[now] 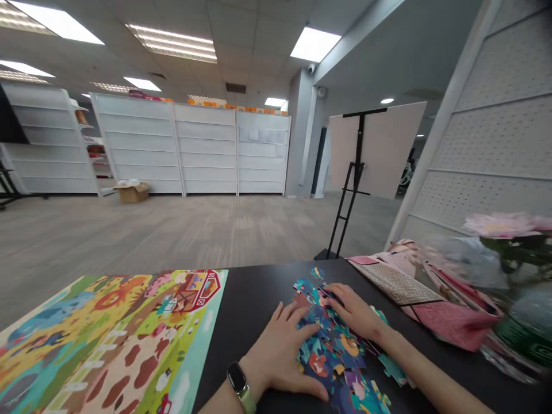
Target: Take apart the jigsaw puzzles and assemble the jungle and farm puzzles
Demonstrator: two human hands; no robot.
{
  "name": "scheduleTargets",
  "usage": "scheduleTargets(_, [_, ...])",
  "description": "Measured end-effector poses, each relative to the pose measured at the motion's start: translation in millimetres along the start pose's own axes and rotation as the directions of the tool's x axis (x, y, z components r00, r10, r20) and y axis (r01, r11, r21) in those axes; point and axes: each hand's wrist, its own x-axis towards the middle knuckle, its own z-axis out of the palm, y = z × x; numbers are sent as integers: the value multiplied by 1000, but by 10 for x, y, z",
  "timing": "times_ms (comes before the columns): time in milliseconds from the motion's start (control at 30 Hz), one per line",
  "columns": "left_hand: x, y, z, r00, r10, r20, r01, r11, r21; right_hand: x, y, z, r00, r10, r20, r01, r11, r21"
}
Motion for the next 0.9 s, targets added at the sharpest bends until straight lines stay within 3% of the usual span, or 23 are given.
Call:
scheduleTargets(167, [60, -69, 16, 998, -57, 15, 57, 997, 48, 422, -64, 26, 999, 32, -44, -32, 999, -8])
scheduleTargets(267, [55, -105, 15, 998, -31, 56, 28, 998, 47, 684, -118, 144, 997, 66, 39, -66, 998, -10])
scheduleTargets(367, [69, -174, 12, 996, -47, 71, 42, 997, 69, 636, -288, 235, 991, -5, 132, 3, 1000, 13])
scheduleTargets(500, [104, -279, 23, 992, -122, 35, 117, 985, 125, 206, -484, 132, 971, -133, 199, 124, 991, 57])
scheduleTargets(667, [91, -340, 38, 983, -184, 6, 182, 976, 121, -534, -563, -236, 953, -161, 257, 145, 986, 81])
scheduleTargets(767, [99, -303, 61, 985, -171, -27, 173, 980, 101, -1016, -668, -365, 945, -175, 276, 155, 984, 92])
scheduleTargets(900, [131, -149, 92, 996, -86, -39, 88, 995, 44, -1475, -778, -315, 953, -154, 260, 147, 988, 44])
